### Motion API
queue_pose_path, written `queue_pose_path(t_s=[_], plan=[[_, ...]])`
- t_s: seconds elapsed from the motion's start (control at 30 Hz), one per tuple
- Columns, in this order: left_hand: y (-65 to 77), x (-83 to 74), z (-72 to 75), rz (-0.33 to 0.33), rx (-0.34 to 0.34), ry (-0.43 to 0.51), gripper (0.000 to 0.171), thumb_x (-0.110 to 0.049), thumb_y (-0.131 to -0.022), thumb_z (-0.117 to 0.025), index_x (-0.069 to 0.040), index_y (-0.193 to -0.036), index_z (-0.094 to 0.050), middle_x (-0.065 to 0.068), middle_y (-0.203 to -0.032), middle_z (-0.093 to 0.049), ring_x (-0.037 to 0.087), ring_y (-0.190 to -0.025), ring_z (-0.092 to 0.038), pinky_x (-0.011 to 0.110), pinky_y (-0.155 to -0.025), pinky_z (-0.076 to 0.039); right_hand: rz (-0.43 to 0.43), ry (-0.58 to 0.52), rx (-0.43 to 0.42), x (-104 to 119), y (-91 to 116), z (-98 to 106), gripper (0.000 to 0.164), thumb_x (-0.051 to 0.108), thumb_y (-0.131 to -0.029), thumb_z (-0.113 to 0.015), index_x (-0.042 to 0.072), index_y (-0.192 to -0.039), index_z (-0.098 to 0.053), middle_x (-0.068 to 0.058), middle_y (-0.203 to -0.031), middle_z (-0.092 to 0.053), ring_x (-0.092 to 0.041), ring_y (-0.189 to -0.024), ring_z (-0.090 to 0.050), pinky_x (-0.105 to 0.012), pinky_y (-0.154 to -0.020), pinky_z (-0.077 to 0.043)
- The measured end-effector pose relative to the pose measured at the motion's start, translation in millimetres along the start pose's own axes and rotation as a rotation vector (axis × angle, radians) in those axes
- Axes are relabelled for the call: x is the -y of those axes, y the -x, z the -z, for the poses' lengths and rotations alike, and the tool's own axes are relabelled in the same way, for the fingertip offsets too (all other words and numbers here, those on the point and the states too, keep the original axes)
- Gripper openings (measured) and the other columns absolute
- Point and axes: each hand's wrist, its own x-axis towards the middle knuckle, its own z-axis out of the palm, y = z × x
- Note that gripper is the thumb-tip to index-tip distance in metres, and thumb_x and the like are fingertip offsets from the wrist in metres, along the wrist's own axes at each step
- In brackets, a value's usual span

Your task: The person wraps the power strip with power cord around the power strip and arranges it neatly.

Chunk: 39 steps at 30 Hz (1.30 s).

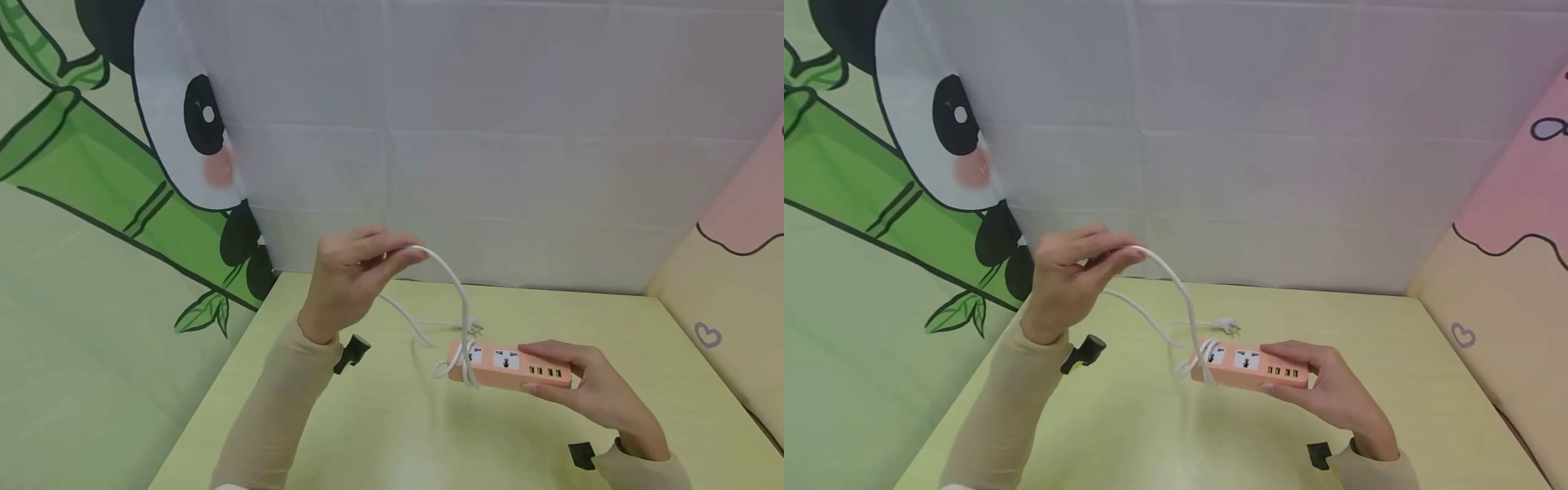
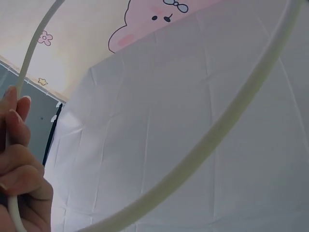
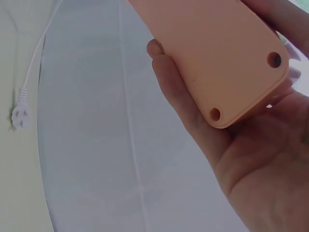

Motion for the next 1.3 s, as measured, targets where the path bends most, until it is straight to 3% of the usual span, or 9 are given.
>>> queue_pose_path(t_s=[0.17, 0.3, 0.53, 0.67, 1.0, 1.13, 1.3], plan=[[0.3, 14.4, -5.8, 0.075, -0.043, -0.019, 0.009, -0.008, -0.085, -0.08, 0.0, -0.091, -0.08, 0.001, -0.06, -0.054, 0.008, -0.054, -0.037, 0.02, -0.051, -0.03, 0.042, -0.033, 0.053, 2, 1, 1, 0.051, 0.005, -0.086, -0.08, 0.012, -0.134, -0.065, -0.003, -0.124, -0.07, -0.01, -0.097, -0.065, -0.023, -0.078, -0.055], [2.3, 23.8, -13.3, 0.151, -0.076, 0.005, 0.008, 0.004, -0.082, -0.08, 0.0, -0.089, -0.08, 0.004, -0.061, -0.058, 0.009, -0.055, -0.044, 0.021, -0.051, -0.035, 0.06, -0.043, 0.075, 5, 3, 2, 0.052, 0.005, -0.085, -0.081, 0.014, -0.134, -0.066, -0.002, -0.122, -0.07, -0.01, -0.099, -0.065, -0.023, -0.08, -0.054], [2.7, 32.4, -25.8, 0.2, -0.099, 0.017, 0.005, -0.002, -0.086, -0.079, -0.003, -0.091, -0.081, 0.004, -0.067, -0.066, 0.012, -0.055, -0.05, 0.023, -0.052, -0.04, 0.062, -0.046, 0.088, 5, 4, 2, 0.052, 0.005, -0.084, -0.081, 0.013, -0.133, -0.066, -0.002, -0.123, -0.071, -0.01, -0.098, -0.066, -0.023, -0.08, -0.055], [5.1, 40.9, -30.8, 0.264, -0.093, -0.005, 0.007, -0.006, -0.088, -0.078, -0.004, -0.093, -0.081, 0.006, -0.073, -0.071, 0.012, -0.057, -0.054, 0.022, -0.052, -0.043, 0.06, -0.073, 0.112, 4, 5, 3, 0.051, 0.004, -0.084, -0.081, 0.011, -0.133, -0.065, 0.0, -0.125, -0.07, -0.011, -0.096, -0.067, -0.025, -0.079, -0.056], [18.7, 50.4, -40.4, 0.379, -0.104, -0.028, 0.012, -0.011, -0.089, -0.078, -0.004, -0.098, -0.082, 0.011, -0.086, -0.078, 0.009, -0.059, -0.049, 0.019, -0.057, -0.04, 0.115, -0.124, 0.155, 8, 12, 1, 0.053, -0.005, -0.082, -0.079, 0.006, -0.132, -0.064, 0.001, -0.127, -0.069, -0.01, -0.094, -0.066, -0.027, -0.073, -0.056], [22.9, 52.4, -44.4, 0.42, -0.105, -0.035, 0.013, -0.014, -0.089, -0.078, -0.005, -0.098, -0.082, 0.01, -0.083, -0.078, 0.009, -0.056, -0.046, 0.019, -0.055, -0.037, 0.125, -0.165, 0.154, 13, 15, -2, 0.055, -0.008, -0.081, -0.078, 0.004, -0.133, -0.063, -0.002, -0.128, -0.069, -0.01, -0.097, -0.066, -0.028, -0.074, -0.057], [33.8, 57.7, -45.7, 0.45, -0.073, -0.125, 0.013, -0.017, -0.09, -0.078, -0.008, -0.098, -0.082, 0.008, -0.079, -0.077, 0.009, -0.053, -0.042, 0.02, -0.053, -0.032, 0.157, -0.209, 0.163, 18, 19, -7, 0.057, -0.012, -0.08, -0.076, 0.0, -0.134, -0.062, -0.004, -0.128, -0.068, -0.011, -0.1, -0.066, -0.028, -0.075, -0.058]])
